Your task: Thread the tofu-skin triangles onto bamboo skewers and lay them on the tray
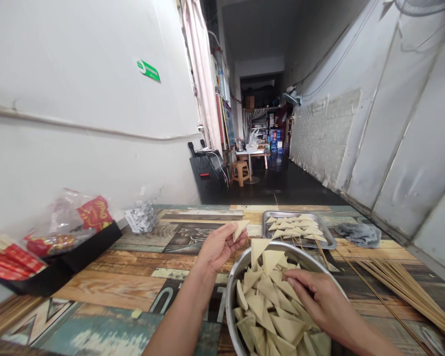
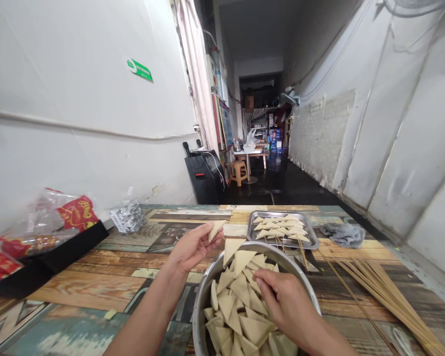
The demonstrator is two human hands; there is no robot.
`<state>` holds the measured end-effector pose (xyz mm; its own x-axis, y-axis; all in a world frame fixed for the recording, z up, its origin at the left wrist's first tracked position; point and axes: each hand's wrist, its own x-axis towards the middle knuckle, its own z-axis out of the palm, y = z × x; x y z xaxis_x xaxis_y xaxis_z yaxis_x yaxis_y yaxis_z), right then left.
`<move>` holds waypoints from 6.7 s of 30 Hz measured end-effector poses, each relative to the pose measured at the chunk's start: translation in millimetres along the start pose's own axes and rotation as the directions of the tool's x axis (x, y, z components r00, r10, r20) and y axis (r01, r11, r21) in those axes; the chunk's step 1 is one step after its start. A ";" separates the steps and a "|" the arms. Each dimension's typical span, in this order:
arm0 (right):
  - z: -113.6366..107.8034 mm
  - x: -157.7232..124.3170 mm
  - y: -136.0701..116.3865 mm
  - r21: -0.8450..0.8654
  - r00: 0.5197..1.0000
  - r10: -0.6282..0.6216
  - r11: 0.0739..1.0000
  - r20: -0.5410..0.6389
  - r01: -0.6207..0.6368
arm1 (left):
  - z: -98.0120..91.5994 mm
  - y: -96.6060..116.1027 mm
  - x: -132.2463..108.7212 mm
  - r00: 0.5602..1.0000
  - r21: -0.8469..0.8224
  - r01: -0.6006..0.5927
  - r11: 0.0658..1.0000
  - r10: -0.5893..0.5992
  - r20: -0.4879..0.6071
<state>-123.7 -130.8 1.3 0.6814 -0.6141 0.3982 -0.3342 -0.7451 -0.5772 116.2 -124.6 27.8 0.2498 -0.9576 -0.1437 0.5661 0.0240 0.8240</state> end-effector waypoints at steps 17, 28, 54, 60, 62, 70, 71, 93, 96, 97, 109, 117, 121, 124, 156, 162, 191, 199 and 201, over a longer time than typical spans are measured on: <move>0.6 1.6 1.9 -0.003 0.999 -0.004 1.000 -0.032 0.004 | 12.6 -11.3 -6.9 0.998 -0.001 0.049 0.999 -0.049 0.047; 1.4 2.9 5.0 0.008 0.996 0.025 1.000 -0.091 -0.024 | 15.0 -11.1 -9.6 0.995 -0.023 0.029 0.999 -0.027 0.101; 1.6 0.8 8.1 -0.033 0.995 -0.014 0.999 -0.100 0.011 | 13.0 -16.3 -6.0 0.999 -0.080 -0.004 0.997 0.008 0.046; 2.1 0.6 9.5 -0.054 0.995 -0.029 0.998 -0.096 0.024 | 13.4 -14.6 -6.3 1.000 -0.099 -0.015 0.995 0.017 0.025; 1.9 0.1 9.9 -0.064 0.994 -0.039 0.997 -0.102 0.032 | 13.5 -14.4 -5.7 1.000 -0.115 -0.014 0.993 0.016 0.015; -0.7 0.5 6.1 -0.081 0.996 -0.042 0.996 -0.085 0.035 | 3.5 -4.1 1.1 0.994 -0.174 -0.048 0.984 0.030 -0.104; -0.9 0.5 5.5 -0.077 0.996 -0.043 0.996 -0.079 0.036 | 1.3 -1.5 2.3 0.991 -0.184 -0.056 0.981 0.032 -0.130; 1.9 -3.1 6.5 -0.059 0.998 -0.037 0.998 -0.051 0.034 | -4.7 5.6 1.7 0.994 -0.106 -0.073 0.992 0.064 -0.089; 1.6 -2.7 5.4 -0.057 0.998 -0.039 0.998 -0.054 0.035 | -5.2 5.3 2.0 0.994 -0.102 -0.082 0.991 0.074 -0.084; 1.5 -2.3 5.1 -0.053 0.998 -0.040 0.998 -0.056 0.037 | -5.3 5.0 2.1 0.994 -0.098 -0.086 0.992 0.078 -0.081; 0.6 -1.6 4.6 -0.035 0.998 -0.024 0.999 -0.053 0.023 | -3.5 4.0 2.6 0.993 -0.071 -0.092 0.993 0.087 -0.076; 0.8 0.4 3.1 -0.041 0.999 -0.018 0.999 -0.049 0.016 | -2.2 -0.8 2.8 0.994 -0.053 -0.095 0.994 0.092 -0.060; 1.8 -0.6 2.7 -0.062 0.999 -0.003 0.998 -0.053 -0.001 | -0.3 -1.9 1.8 0.994 -0.048 -0.097 0.994 0.095 -0.055; 3.7 -1.5 4.3 -0.084 0.999 -0.011 0.996 -0.050 0.007 | 1.8 -3.1 0.9 0.994 -0.046 -0.099 0.994 0.097 -0.055; 10.7 -2.5 7.5 -0.127 1.000 -0.019 0.992 -0.022 0.016 | 19.7 -17.0 -7.4 0.994 -0.130 -0.103 0.986 0.097 -0.055; 10.9 -2.5 8.1 -0.140 0.999 -0.026 0.990 -0.027 0.022 | 20.0 -21.3 -7.4 0.996 -0.125 -0.085 0.988 0.080 -0.050; -45.6 27.0 88.4 -0.489 0.818 0.445 0.657 -0.364 -0.575 | 27.2 -34.0 -22.2 0.957 0.769 -0.277 0.576 0.091 0.277; -27.7 31.9 120.4 -0.570 0.697 0.614 0.443 -0.370 -0.692 | 25.0 -42.2 -30.0 0.869 0.867 -0.459 0.195 -0.102 0.484; -25.6 33.1 121.1 -0.583 0.688 0.629 0.424 -0.361 -0.693 | 25.5 -42.1 -30.9 0.849 0.855 -0.490 0.171 -0.129 0.513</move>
<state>-158.2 -248.0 -37.2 0.0240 -0.9855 0.1681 -0.9935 -0.0422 -0.1054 64.5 -103.4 11.5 -0.2640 -0.9631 0.0528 -0.6970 0.2283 0.6797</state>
